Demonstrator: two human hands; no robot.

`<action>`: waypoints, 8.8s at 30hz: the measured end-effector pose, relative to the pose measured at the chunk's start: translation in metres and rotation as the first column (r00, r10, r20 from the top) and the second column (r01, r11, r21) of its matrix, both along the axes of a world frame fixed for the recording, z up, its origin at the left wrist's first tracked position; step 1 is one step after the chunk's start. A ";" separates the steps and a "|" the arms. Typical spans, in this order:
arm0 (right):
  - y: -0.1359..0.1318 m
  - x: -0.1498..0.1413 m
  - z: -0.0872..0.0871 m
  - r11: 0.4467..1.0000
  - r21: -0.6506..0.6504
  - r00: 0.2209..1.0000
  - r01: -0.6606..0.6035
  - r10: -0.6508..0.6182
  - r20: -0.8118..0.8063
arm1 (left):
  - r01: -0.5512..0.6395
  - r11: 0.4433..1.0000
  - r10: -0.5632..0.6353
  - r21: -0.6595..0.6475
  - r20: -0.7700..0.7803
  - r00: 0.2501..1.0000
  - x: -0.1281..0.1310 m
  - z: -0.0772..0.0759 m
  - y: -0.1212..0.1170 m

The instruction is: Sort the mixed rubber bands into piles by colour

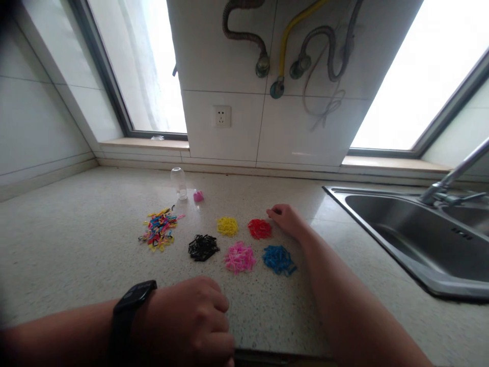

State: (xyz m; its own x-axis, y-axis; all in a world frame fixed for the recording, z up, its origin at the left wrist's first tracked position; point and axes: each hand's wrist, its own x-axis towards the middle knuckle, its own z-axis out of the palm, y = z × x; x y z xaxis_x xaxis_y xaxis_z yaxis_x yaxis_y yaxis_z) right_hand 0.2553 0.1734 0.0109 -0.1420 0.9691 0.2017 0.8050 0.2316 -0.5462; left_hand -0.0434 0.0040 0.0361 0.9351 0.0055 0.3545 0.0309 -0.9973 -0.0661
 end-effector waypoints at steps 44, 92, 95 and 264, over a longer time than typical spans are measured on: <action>0.015 0.013 -0.007 0.999 -0.053 0.998 -0.010 0.006 -0.068 | -0.881 0.469 0.853 -0.060 -0.228 0.470 -0.142 0.018 0.158; 0.015 0.011 -0.006 0.998 -0.062 0.997 -0.004 -0.001 -0.083 | 0.288 -0.181 0.500 -0.940 0.165 0.850 -0.013 0.052 0.034; 0.015 0.011 -0.006 0.998 -0.060 0.996 -0.009 0.004 -0.085 | 0.311 -0.189 0.497 -0.932 0.182 0.848 -0.014 0.054 0.032; -0.038 -0.110 0.064 0.964 0.035 0.945 -0.264 0.265 -0.189 | 0.112 0.945 -0.181 -0.308 -0.203 0.962 0.006 -0.037 0.014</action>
State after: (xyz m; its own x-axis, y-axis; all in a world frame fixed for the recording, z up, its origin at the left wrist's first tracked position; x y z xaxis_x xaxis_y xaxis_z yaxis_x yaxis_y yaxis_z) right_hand 0.1449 0.1356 0.0749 -0.3512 0.9000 0.2582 0.5954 0.4275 -0.6802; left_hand -0.0373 0.0175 -0.0012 0.9882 -0.0666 0.1382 -0.0986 -0.9659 0.2396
